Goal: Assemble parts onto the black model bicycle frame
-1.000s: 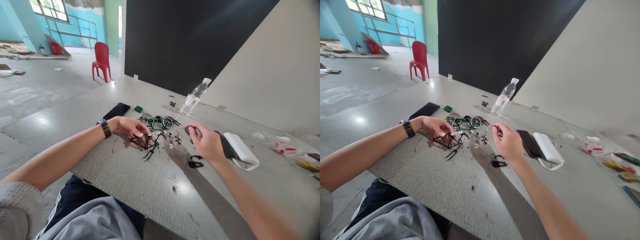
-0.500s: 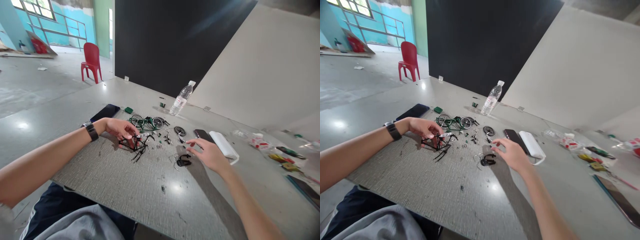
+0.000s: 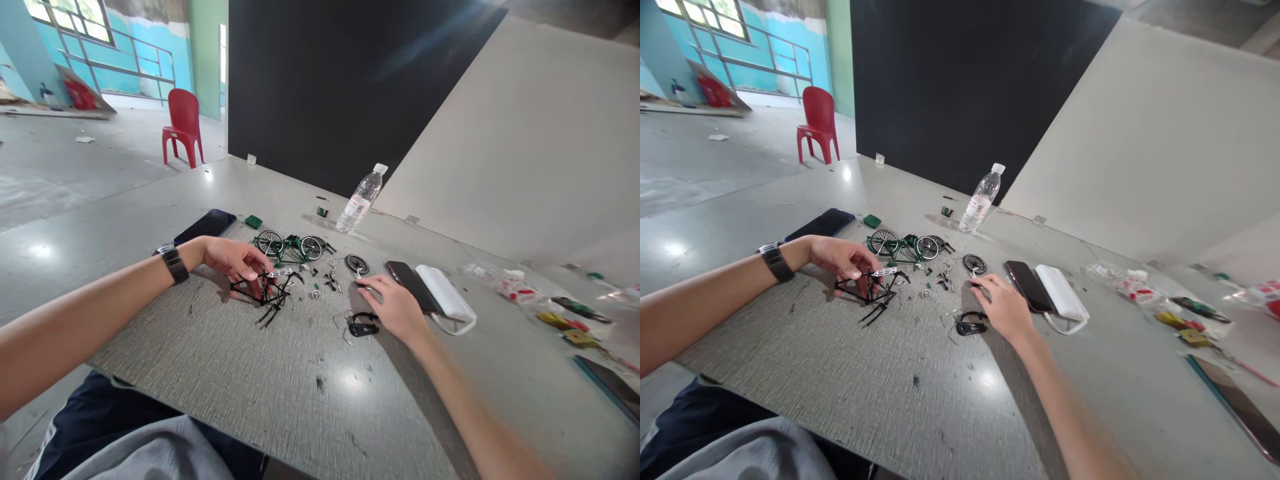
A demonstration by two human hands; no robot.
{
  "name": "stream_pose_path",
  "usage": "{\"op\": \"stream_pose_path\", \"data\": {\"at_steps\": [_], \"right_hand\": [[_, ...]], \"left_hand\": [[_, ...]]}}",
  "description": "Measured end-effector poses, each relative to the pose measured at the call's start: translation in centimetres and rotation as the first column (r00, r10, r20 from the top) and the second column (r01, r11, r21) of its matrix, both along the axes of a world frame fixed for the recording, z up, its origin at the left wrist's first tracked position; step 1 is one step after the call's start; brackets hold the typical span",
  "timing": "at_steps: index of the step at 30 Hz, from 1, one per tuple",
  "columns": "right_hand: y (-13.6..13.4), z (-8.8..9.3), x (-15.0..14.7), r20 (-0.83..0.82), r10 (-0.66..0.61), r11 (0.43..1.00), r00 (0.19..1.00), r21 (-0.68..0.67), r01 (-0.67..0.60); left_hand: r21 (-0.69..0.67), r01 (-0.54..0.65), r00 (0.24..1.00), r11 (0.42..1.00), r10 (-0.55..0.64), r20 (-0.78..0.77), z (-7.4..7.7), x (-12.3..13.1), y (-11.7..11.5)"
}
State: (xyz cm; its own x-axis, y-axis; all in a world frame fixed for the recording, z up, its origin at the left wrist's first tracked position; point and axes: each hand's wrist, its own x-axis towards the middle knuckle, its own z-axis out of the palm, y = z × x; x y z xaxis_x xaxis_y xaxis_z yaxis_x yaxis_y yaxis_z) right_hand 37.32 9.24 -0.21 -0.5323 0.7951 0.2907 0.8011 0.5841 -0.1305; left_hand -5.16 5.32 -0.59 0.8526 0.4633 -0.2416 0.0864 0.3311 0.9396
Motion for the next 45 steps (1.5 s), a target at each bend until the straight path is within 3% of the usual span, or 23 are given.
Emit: {"op": "stream_pose_path", "data": {"at_steps": [8,13,18,20,24,26,30,33,35,38,42,45], "right_hand": [[0.2,-0.2,-0.3,0.032,-0.023,0.999,0.999,0.034,0.022],[0.3,-0.4,-0.5,0.057,-0.029,0.998,0.998,0.063,0.025],[0.2,-0.3,-0.8,0.038,-0.022,0.997,0.999,0.07,0.019],[0.1,-0.3,-0.9,-0.005,-0.033,0.995,0.999,0.095,0.033],[-0.1,0.0,-1.0,-0.089,-0.02,0.991,0.996,0.127,0.031],[-0.2,0.3,-1.0,-0.135,0.004,0.99,0.991,0.14,0.015],[-1.5,2.2,-2.1,-0.267,0.03,0.975,0.963,0.221,0.031],[-3.8,4.2,-4.5,-0.392,0.071,0.94,0.917,0.334,0.071],[-5.5,4.7,-6.4,-0.424,0.151,0.936,0.893,0.353,0.009],[-7.4,3.8,-8.6,-0.491,0.221,0.933,0.843,0.359,-0.036],[-8.1,1.2,-9.1,-0.479,0.329,0.905,0.814,0.407,-0.126],[-8.0,0.2,-8.4,-0.453,0.375,0.891,0.809,0.417,-0.18]], "left_hand": [[0.089,0.023,0.999,0.996,-0.021,-0.029,-0.1,0.1,0.2],[0.083,-0.05,0.997,0.995,0.054,-0.05,-0.3,0.1,0.1],[0.083,-0.037,0.999,0.996,0.034,0.038,0.8,1.1,-0.8],[0.128,-0.08,0.994,0.989,0.069,0.084,1.3,1.9,-1.3],[0.177,-0.28,0.954,0.944,0.253,0.16,2.0,3.7,-2.1],[0.237,-0.285,0.954,0.929,0.251,0.162,2.3,4.7,-2.5],[0.354,-0.345,0.938,0.869,0.31,0.153,3.0,7.2,-3.0],[0.398,-0.468,0.883,0.789,0.428,0.192,3.0,9.2,-3.4],[0.422,-0.532,0.844,0.735,0.504,0.186,2.6,10.5,-3.8],[0.507,-0.608,0.768,0.611,0.614,0.181,2.0,11.8,-4.5],[0.709,-0.555,0.736,0.435,0.654,0.176,1.6,12.3,-5.4],[0.75,-0.516,0.75,0.415,0.642,0.161,1.4,12.3,-5.8]]}}
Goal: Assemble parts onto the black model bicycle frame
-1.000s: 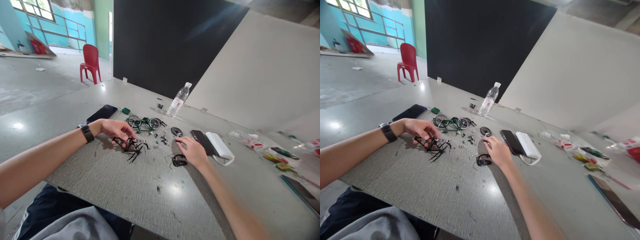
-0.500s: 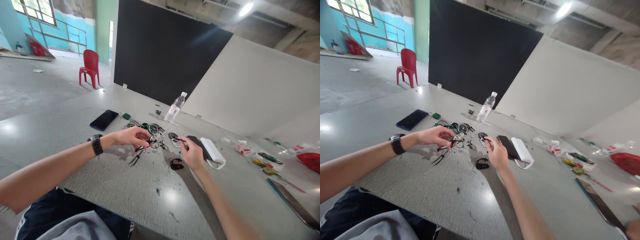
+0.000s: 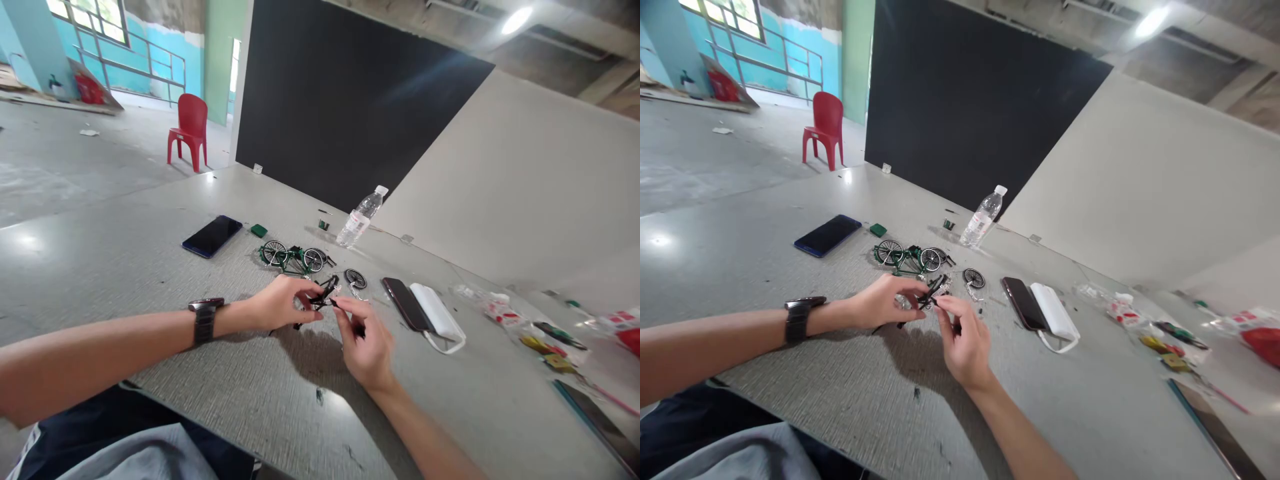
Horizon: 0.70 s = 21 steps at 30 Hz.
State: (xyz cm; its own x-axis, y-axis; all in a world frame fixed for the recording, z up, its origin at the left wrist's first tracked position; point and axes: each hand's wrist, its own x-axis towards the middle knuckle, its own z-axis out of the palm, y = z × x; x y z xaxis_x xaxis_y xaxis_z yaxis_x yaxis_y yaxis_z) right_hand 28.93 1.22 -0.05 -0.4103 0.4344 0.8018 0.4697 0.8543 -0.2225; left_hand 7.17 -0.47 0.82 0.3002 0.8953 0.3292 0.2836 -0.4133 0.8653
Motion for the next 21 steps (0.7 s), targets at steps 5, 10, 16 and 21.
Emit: {"op": "stream_pose_path", "data": {"at_steps": [5,10,16,21], "right_hand": [[0.3,-0.5,0.7,0.022,0.025,1.0,0.999,-0.004,-0.025],[0.5,-1.0,0.4,0.048,0.119,0.991,0.992,-0.067,-0.115],[0.6,-1.2,0.4,0.059,0.136,0.987,0.989,-0.097,-0.13],[0.6,-1.3,0.5,0.067,0.138,0.986,0.988,-0.101,-0.13]], "left_hand": [[-0.097,0.09,0.996,0.991,-0.089,0.012,-0.2,0.2,-0.5],[-0.139,0.182,0.983,0.973,-0.179,0.036,-0.5,0.2,-0.5],[-0.211,0.199,0.98,0.957,-0.191,0.058,-0.7,0.0,-0.2],[-0.22,0.207,0.978,0.953,-0.197,0.069,-0.8,0.0,-0.1]]}}
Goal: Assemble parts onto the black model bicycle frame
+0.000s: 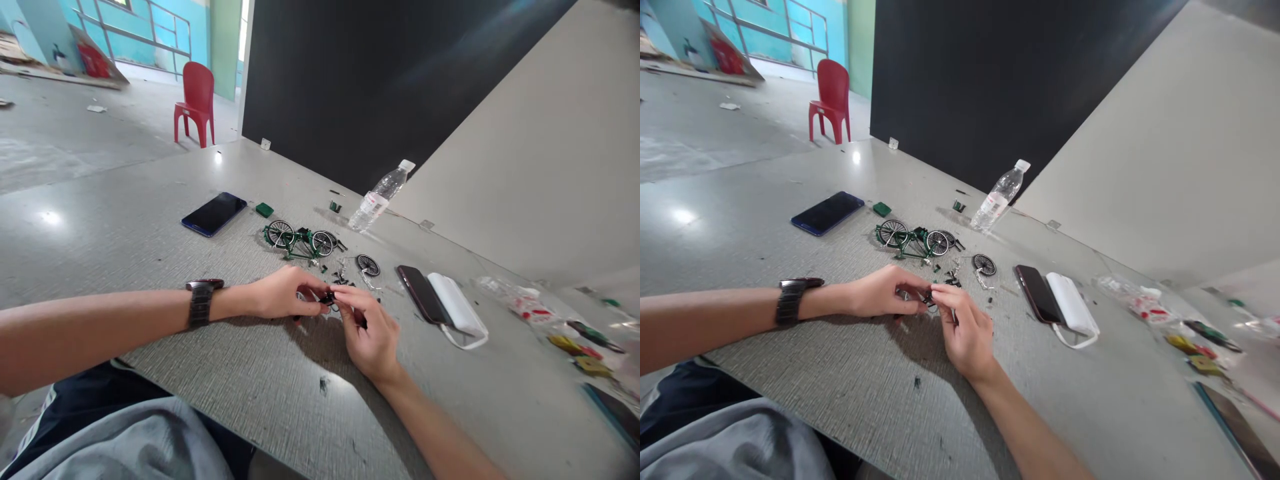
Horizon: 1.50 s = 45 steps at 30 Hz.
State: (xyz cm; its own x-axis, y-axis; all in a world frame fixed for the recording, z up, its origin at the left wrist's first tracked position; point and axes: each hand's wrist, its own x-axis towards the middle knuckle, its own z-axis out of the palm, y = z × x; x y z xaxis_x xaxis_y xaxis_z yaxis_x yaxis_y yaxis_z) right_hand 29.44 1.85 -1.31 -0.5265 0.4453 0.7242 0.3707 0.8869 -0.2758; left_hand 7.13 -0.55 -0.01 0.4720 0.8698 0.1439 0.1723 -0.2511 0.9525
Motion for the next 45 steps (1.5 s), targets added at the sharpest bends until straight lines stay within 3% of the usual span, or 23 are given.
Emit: {"op": "stream_pose_path", "data": {"at_steps": [5,12,45], "right_hand": [[0.0,0.49,-0.11,0.018,0.008,1.0,1.0,-0.011,-0.007],[-0.15,0.9,-0.35,-0.004,0.032,0.999,0.999,-0.009,-0.032],[0.21,0.75,-0.2,0.047,0.097,0.995,0.994,0.012,-0.097]], "left_hand": [[0.099,0.01,1.0,0.995,-0.007,-0.03,-0.1,-0.07,0.07],[0.006,0.023,0.999,1.0,-0.023,-0.025,0.2,-0.1,-0.21],[-0.079,0.045,0.996,0.996,-0.039,0.085,-0.23,-0.08,0.2]]}}
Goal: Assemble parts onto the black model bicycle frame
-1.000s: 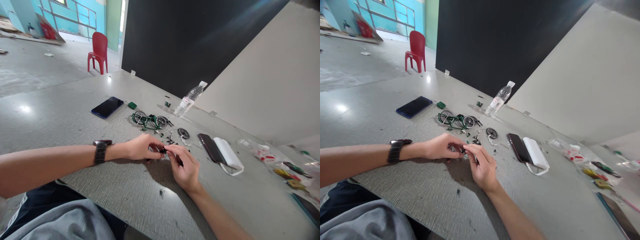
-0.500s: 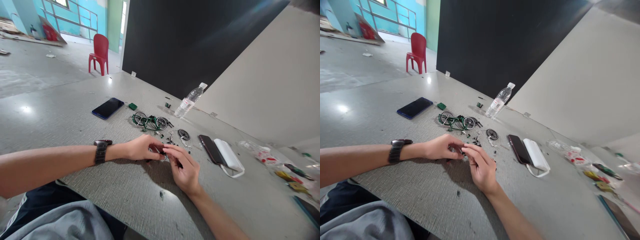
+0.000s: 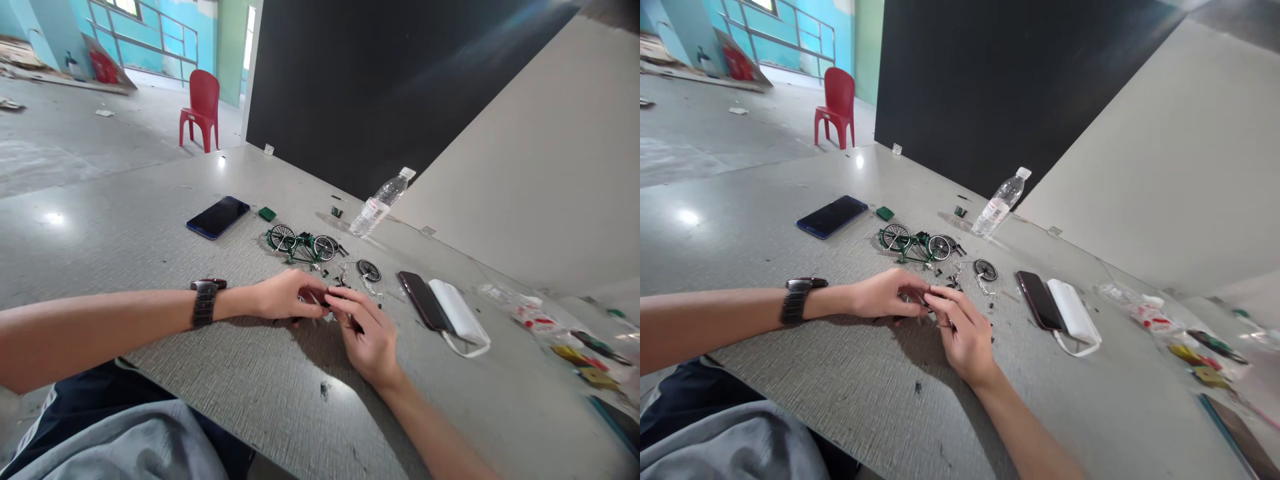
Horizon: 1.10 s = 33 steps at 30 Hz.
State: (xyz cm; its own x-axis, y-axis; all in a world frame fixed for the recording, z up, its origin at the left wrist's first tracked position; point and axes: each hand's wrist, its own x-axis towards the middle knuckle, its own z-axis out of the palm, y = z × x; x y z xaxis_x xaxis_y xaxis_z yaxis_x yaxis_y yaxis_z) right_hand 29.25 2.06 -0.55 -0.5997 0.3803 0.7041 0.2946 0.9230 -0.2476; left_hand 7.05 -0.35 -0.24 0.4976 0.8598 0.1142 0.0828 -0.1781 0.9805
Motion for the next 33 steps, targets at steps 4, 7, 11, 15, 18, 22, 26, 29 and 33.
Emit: {"op": "stream_pose_path", "data": {"at_steps": [4,7,11,15,18,22,26,29,33], "right_hand": [[0.1,-0.3,0.0,-0.037,-0.028,1.0,0.999,-0.011,0.028],[0.0,-0.2,-0.2,-0.064,-0.074,0.997,0.995,-0.043,0.071],[-0.2,0.1,-0.4,-0.105,-0.102,0.995,0.989,-0.004,0.102],[-0.6,0.4,-0.5,-0.187,-0.145,0.988,0.972,0.018,0.151],[-0.9,0.4,-0.5,-0.181,-0.124,0.992,0.976,0.004,0.127],[-1.1,0.3,-0.6,-0.148,-0.071,0.997,0.987,0.0,0.072],[-1.0,0.1,-0.6,-0.119,-0.028,1.0,0.993,0.003,0.028],[-1.0,0.0,-0.6,-0.132,-0.036,0.999,0.991,-0.01,0.035],[-1.2,0.0,-0.6,-0.14,-0.081,0.996,0.987,-0.041,0.076]], "left_hand": [[0.004,0.008,1.0,1.0,-0.008,-0.008,0.1,0.0,0.0],[0.005,0.003,0.999,1.0,-0.003,-0.034,0.2,-0.1,0.0],[0.013,-0.01,1.0,1.0,0.01,-0.029,0.2,0.0,0.0],[0.027,-0.018,0.998,0.999,0.02,-0.053,0.2,0.0,-0.1],[0.109,-0.012,0.997,0.994,0.021,-0.08,0.3,-0.1,-0.1],[0.18,-0.013,0.994,0.984,0.032,-0.102,0.5,-0.2,-0.1],[0.174,0.0,0.996,0.985,0.014,-0.085,0.4,-0.2,-0.1],[0.195,-0.004,0.996,0.981,0.021,-0.081,0.2,-0.2,0.0],[0.15,0.011,0.997,0.989,0.0,-0.071,0.0,-0.2,0.0]]}}
